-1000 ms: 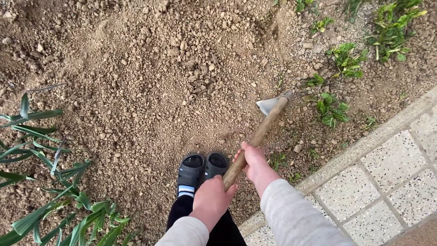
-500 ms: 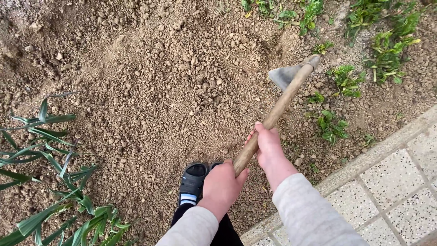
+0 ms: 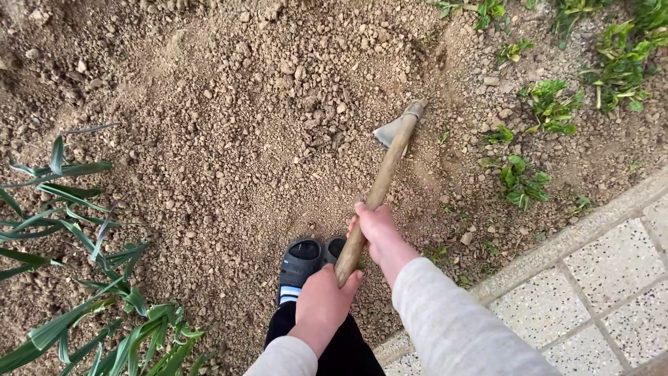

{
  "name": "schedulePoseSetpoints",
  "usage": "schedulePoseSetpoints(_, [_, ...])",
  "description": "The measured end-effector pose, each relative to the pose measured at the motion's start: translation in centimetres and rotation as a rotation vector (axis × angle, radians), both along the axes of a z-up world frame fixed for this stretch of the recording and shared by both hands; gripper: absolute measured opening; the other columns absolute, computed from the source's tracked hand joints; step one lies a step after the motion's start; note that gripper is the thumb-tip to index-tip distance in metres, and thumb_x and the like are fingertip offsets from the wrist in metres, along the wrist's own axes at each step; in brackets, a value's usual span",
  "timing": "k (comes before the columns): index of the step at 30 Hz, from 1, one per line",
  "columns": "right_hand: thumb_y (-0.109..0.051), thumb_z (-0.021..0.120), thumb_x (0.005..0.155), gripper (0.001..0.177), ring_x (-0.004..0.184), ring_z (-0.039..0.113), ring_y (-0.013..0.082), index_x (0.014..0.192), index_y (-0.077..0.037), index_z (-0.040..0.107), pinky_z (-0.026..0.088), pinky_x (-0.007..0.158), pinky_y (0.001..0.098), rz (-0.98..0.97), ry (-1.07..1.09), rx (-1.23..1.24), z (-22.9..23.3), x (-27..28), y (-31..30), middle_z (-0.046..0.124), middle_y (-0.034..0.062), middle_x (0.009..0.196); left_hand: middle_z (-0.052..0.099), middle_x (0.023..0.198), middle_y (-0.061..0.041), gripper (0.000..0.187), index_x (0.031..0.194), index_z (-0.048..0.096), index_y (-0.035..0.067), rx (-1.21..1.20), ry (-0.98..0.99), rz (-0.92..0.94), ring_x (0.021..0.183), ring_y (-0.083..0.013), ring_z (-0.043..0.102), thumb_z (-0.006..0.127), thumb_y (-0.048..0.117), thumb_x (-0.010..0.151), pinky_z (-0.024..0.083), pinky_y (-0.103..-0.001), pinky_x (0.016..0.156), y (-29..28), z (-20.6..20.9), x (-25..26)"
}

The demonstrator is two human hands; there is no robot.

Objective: The person uses a hoe to break up and level soil in a garden bed. They repeatedly strike and drag the hoe across the ground to loosen clumps and smooth the surface near small green plants.

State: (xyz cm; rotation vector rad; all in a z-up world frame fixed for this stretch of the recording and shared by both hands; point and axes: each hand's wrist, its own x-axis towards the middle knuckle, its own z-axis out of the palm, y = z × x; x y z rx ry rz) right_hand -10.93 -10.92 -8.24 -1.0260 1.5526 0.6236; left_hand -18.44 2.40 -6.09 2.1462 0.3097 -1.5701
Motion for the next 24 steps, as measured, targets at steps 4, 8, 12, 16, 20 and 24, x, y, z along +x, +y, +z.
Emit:
schedulePoseSetpoints(4, [-0.018, 0.054, 0.108, 0.012, 0.065, 0.053, 0.0164, 0.112, -0.007, 0.05, 0.055, 0.062, 0.0346, -0.076, -0.039, -0.025, 0.8, 0.6, 0.2, 0.053, 0.0041, 0.078, 0.075, 0.096, -0.013, 0.05, 0.104, 0.064, 0.014, 0.01, -0.017, -0.019, 0.095, -0.0395, 0.07, 0.063, 0.062, 0.094, 0.054, -0.051, 0.082, 0.1, 1.4, 1.1])
schedulePoseSetpoints(8, [-0.019, 0.053, 0.109, 0.012, 0.069, 0.051, 0.0152, 0.104, -0.009, 0.049, 0.055, 0.069, 0.0328, -0.048, -0.064, -0.058, 4.0, 2.8, -0.3, 0.052, 0.0042, 0.084, 0.075, 0.096, -0.014, 0.052, 0.107, 0.061, 0.014, 0.012, -0.055, -0.074, 0.093, -0.0401, 0.071, 0.06, 0.065, 0.096, 0.055, -0.053, 0.082, -0.4, 2.2, 2.7])
schedulePoseSetpoints(12, [-0.017, 0.052, 0.108, 0.012, 0.069, 0.053, 0.0179, 0.108, -0.009, 0.043, 0.055, 0.065, 0.0362, -0.116, -0.217, -0.08, 4.1, 3.9, -0.8, 0.051, 0.0054, 0.083, 0.074, 0.091, -0.013, 0.049, 0.103, 0.06, 0.015, -0.043, -0.1, -0.041, 0.089, -0.039, 0.071, 0.061, 0.063, 0.095, 0.054, -0.051, 0.08, -0.7, 2.1, 4.1])
schedulePoseSetpoints(16, [-0.017, 0.05, 0.109, 0.013, 0.071, 0.052, 0.0166, 0.116, -0.008, 0.044, 0.056, 0.068, 0.0336, -0.066, -0.192, -0.072, 3.5, 4.4, -0.9, 0.052, 0.0054, 0.089, 0.075, 0.094, -0.012, 0.049, 0.106, 0.06, 0.014, -0.044, -0.079, -0.03, 0.091, -0.0375, 0.071, 0.06, 0.062, 0.097, 0.055, -0.051, 0.079, -1.1, 1.2, 4.5])
schedulePoseSetpoints(20, [-0.019, 0.052, 0.109, 0.013, 0.068, 0.053, 0.0178, 0.107, -0.007, 0.049, 0.056, 0.066, 0.0359, 0.022, -0.053, 0.007, -0.8, 2.8, -0.8, 0.053, 0.0056, 0.081, 0.074, 0.1, -0.012, 0.052, 0.109, 0.064, 0.013, 0.016, -0.002, -0.02, 0.096, -0.0371, 0.071, 0.059, 0.064, 0.096, 0.055, -0.049, 0.083, -1.0, -0.3, 3.2])
schedulePoseSetpoints(24, [-0.015, 0.054, 0.108, 0.009, 0.067, 0.053, 0.0143, 0.114, -0.008, 0.052, 0.057, 0.068, 0.0312, -0.03, -0.013, 0.047, -0.5, 2.2, -0.8, 0.052, 0.0035, 0.082, 0.075, 0.099, -0.011, 0.053, 0.109, 0.061, 0.014, 0.049, 0.015, -0.069, 0.095, -0.0367, 0.071, 0.057, 0.065, 0.097, 0.056, -0.049, 0.082, -0.8, -0.2, 2.6])
